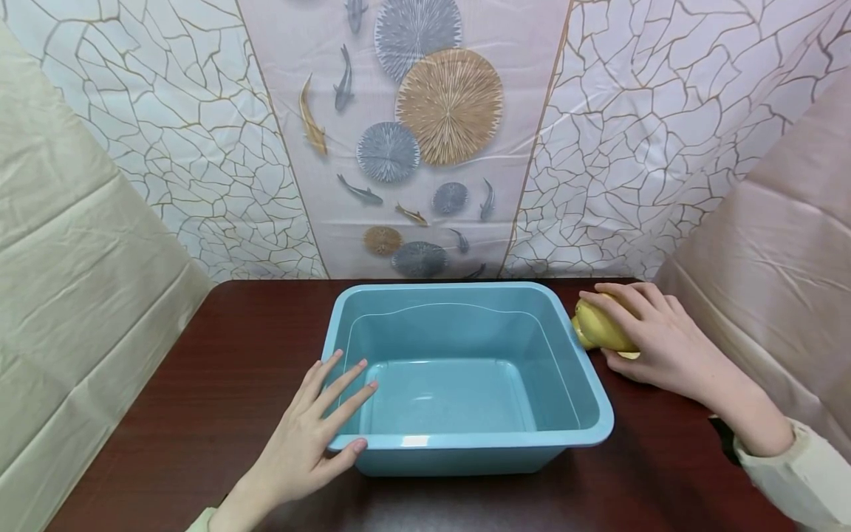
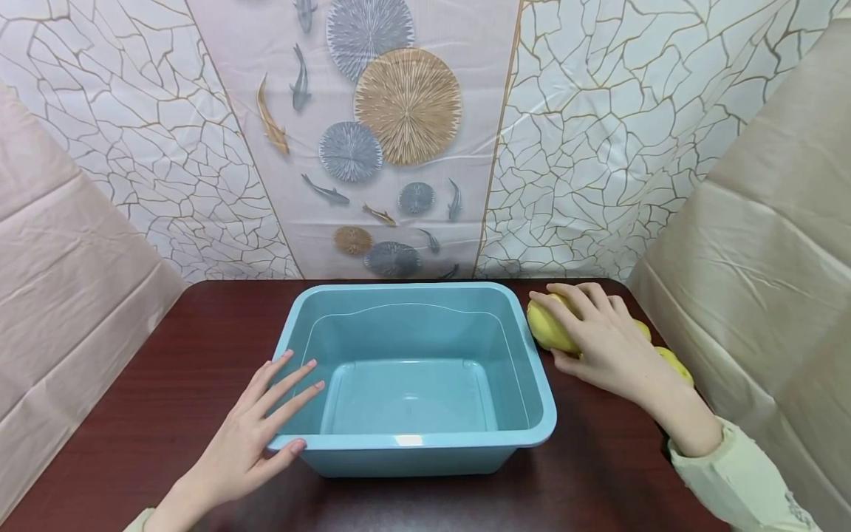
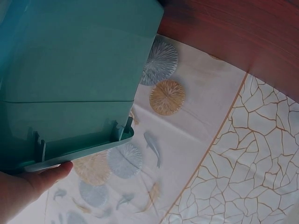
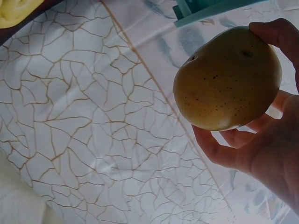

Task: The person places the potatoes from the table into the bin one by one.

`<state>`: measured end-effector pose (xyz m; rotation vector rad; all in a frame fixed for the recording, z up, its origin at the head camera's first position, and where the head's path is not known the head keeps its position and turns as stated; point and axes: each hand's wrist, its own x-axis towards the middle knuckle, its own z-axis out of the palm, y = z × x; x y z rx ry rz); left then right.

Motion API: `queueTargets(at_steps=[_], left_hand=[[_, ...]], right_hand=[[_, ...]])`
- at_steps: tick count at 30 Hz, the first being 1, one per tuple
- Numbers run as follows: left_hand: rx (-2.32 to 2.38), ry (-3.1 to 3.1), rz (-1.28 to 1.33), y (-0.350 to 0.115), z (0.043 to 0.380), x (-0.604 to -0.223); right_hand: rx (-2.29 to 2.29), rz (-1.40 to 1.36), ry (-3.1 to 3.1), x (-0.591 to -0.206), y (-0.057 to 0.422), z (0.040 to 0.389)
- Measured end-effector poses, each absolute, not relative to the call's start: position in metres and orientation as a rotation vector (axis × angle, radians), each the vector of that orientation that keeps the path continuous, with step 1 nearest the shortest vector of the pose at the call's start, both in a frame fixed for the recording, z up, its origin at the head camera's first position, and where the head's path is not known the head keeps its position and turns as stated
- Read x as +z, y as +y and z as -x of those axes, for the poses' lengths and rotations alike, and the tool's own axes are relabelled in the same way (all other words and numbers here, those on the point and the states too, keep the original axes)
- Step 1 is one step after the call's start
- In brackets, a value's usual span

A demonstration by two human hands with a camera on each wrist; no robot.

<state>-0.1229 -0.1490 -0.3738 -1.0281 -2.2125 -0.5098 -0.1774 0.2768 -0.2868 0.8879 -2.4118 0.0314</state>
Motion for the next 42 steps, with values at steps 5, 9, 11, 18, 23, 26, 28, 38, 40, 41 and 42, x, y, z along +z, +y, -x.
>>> queueTargets(at_steps=[5, 9, 11, 18, 23, 26, 28, 38, 40, 41, 42], left_hand=[[-0.513, -2.209, 1.034, -0.149, 0.123, -0.374], [-0.512, -2.215, 1.03, -0.149, 0.123, -0.374], [-0.512, -2.215, 1.03, -0.149, 0.123, -0.374], [-0.517, -2.206, 1.035, -0.149, 0.123, -0.374], [-0.518, -2.202, 1.038, -0.149, 0.123, -0.374], [-0.514, -2.201, 1.033, -0.149, 0.123, -0.374], [-0.511, -2.205, 1.028, -0.148, 0.123, -0.374], [-0.51, -2.21, 1.019, -0.148, 0.123, -0.373], [-0.506, -2.212, 1.018, -0.148, 0.122, -0.373], [-0.505, -2.213, 1.019, -0.148, 0.122, -0.374], [-0.503, -2.214, 1.02, -0.149, 0.122, -0.374]], right_hand=[[0.024, -0.915, -2.404, -0.282, 0.271, 0.175], [0.022, -0.94, -2.391, -0.279, 0.267, 0.174], [0.027, -0.958, -2.38, -0.277, 0.265, 0.174], [0.041, -1.009, -2.345, -0.276, 0.258, 0.174], [0.039, -1.018, -2.336, -0.274, 0.252, 0.172], [0.029, -1.025, -2.344, -0.273, 0.248, 0.172], [0.023, -1.027, -2.352, -0.272, 0.245, 0.171], [0.054, -1.091, -2.351, -0.271, 0.229, 0.173], [0.05, -1.11, -2.347, -0.271, 0.227, 0.173], [0.047, -1.117, -2.346, -0.271, 0.225, 0.174], [0.043, -1.127, -2.343, -0.271, 0.224, 0.174]])
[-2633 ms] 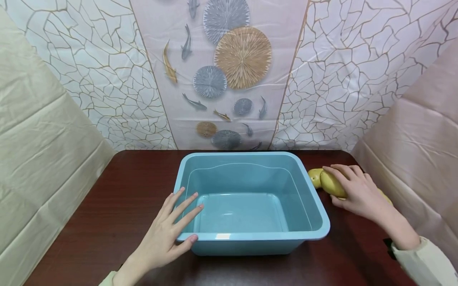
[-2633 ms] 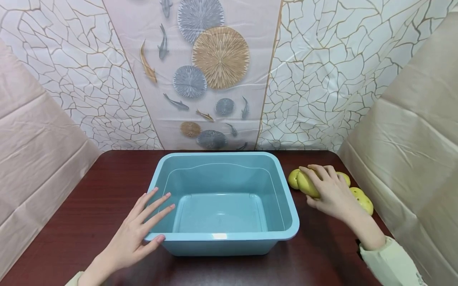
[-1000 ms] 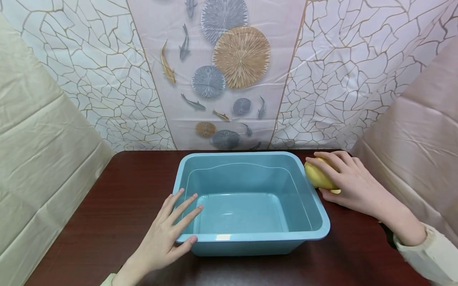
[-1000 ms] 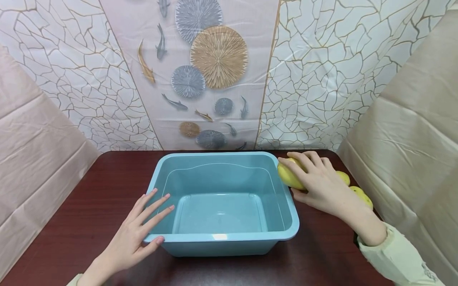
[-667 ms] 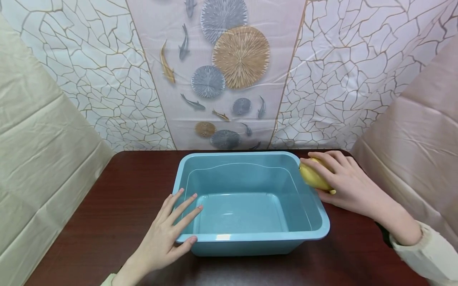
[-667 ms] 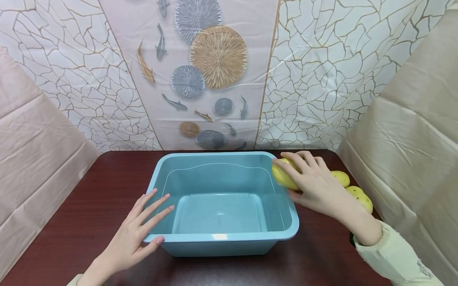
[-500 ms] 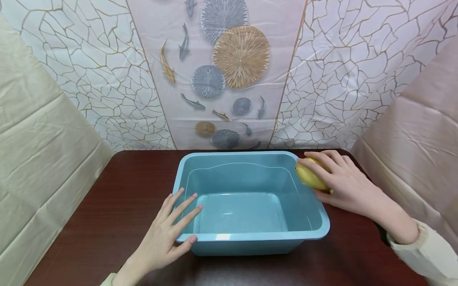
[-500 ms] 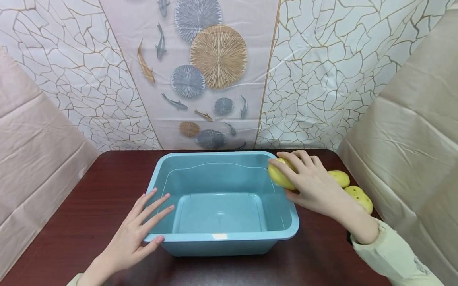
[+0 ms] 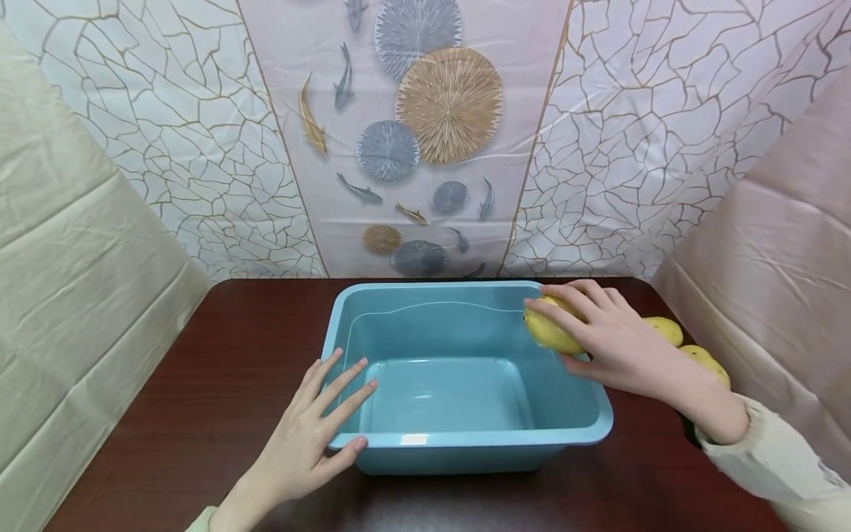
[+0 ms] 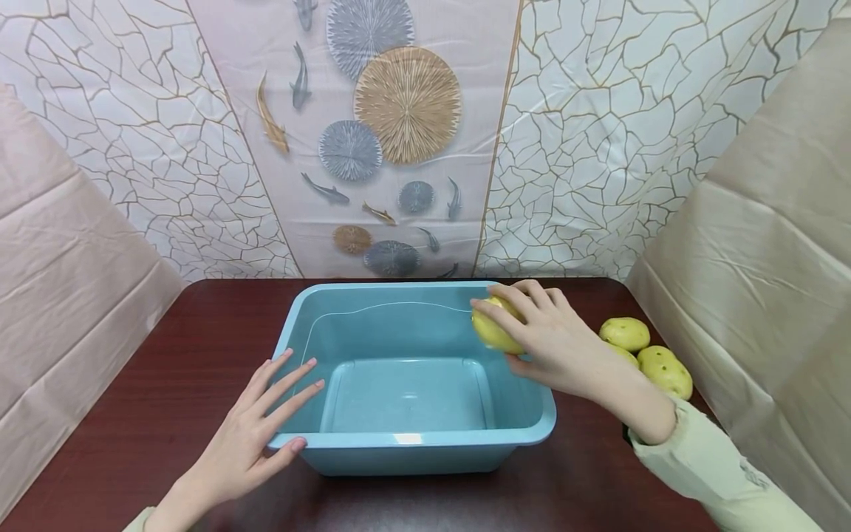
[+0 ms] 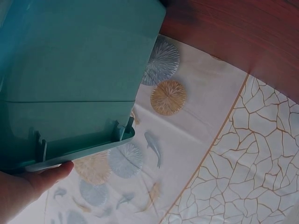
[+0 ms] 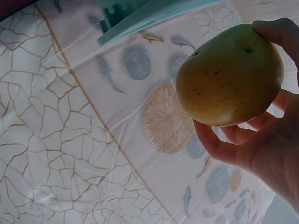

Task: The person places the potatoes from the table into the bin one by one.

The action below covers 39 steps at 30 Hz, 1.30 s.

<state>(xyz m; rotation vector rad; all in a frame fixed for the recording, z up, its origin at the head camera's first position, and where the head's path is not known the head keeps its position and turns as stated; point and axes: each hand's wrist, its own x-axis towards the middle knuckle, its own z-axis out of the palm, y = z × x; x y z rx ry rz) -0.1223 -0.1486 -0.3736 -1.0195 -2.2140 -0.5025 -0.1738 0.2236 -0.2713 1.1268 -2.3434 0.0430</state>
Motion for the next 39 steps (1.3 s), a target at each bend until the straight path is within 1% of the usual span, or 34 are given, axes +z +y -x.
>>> queueTargets(at_steps=[23, 39], left_hand=[[-0.492, -2.22, 1.04, -0.149, 0.122, -0.373], [-0.486, -2.213, 1.043, -0.149, 0.123, -0.373]], right_hand=[[-0.104, -1.333, -2.312, -0.279, 0.205, 0.181], [-0.095, -1.453, -2.226, -0.275, 0.192, 0.185]])
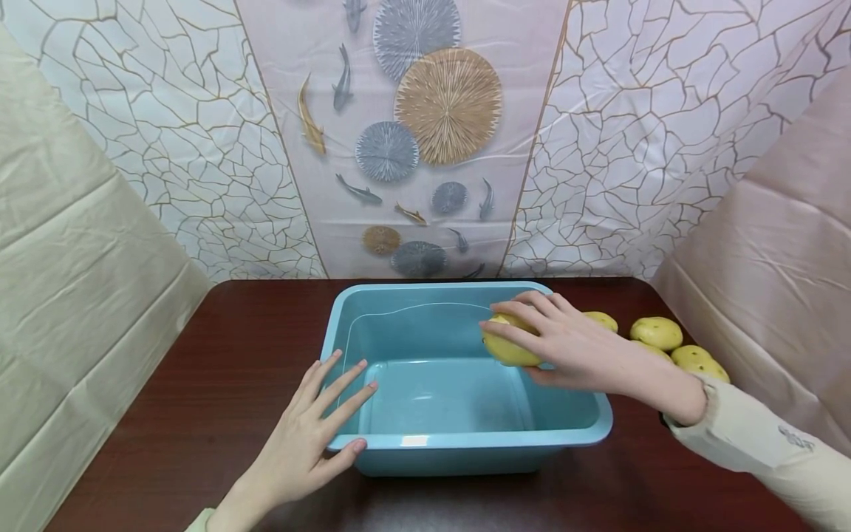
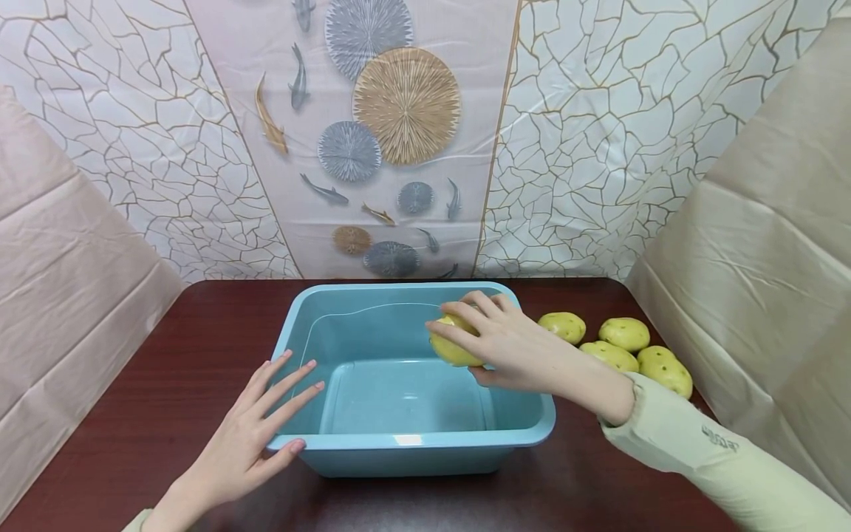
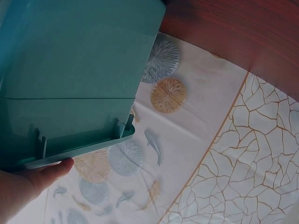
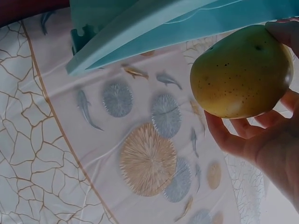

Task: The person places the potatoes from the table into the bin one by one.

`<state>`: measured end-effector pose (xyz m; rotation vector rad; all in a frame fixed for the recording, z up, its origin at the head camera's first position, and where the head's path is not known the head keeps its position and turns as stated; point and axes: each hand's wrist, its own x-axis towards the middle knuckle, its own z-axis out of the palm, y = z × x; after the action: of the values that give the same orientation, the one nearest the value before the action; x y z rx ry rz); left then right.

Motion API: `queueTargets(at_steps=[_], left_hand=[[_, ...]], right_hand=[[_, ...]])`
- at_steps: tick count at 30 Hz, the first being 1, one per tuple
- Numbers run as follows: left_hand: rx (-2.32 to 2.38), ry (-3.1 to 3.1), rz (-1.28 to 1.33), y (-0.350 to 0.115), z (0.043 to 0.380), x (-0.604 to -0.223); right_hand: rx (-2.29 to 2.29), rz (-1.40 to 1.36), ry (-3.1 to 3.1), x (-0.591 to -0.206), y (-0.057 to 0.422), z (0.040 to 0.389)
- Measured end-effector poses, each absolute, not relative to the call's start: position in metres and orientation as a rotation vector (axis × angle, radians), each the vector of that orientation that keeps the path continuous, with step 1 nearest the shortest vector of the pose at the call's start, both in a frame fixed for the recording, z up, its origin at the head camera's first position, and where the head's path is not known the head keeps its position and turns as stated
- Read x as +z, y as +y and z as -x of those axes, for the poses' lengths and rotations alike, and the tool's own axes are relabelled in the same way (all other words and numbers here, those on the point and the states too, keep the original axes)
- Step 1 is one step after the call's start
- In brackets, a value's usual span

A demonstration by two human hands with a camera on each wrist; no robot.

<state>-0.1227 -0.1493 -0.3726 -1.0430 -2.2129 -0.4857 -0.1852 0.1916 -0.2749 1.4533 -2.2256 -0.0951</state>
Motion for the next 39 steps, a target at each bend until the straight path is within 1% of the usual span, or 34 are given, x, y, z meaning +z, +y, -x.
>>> queueTargets(at_steps=[19, 31, 39], left_hand=[[-0.495, -2.217, 1.036, -0.149, 0.122, -0.373], [-0.511, -2.208, 1.04, -0.149, 0.122, -0.374], [-0.506, -2.222, 1.033, -0.149, 0.122, -0.374]], right_hand=[[-0.166, -1.528, -2.266, -0.278, 0.179, 0.186], [-0.24, -1.605, -2.285, -0.274, 0.165, 0.191], [-0.281, -1.651, -2.33, -0.279, 0.156, 0.196]])
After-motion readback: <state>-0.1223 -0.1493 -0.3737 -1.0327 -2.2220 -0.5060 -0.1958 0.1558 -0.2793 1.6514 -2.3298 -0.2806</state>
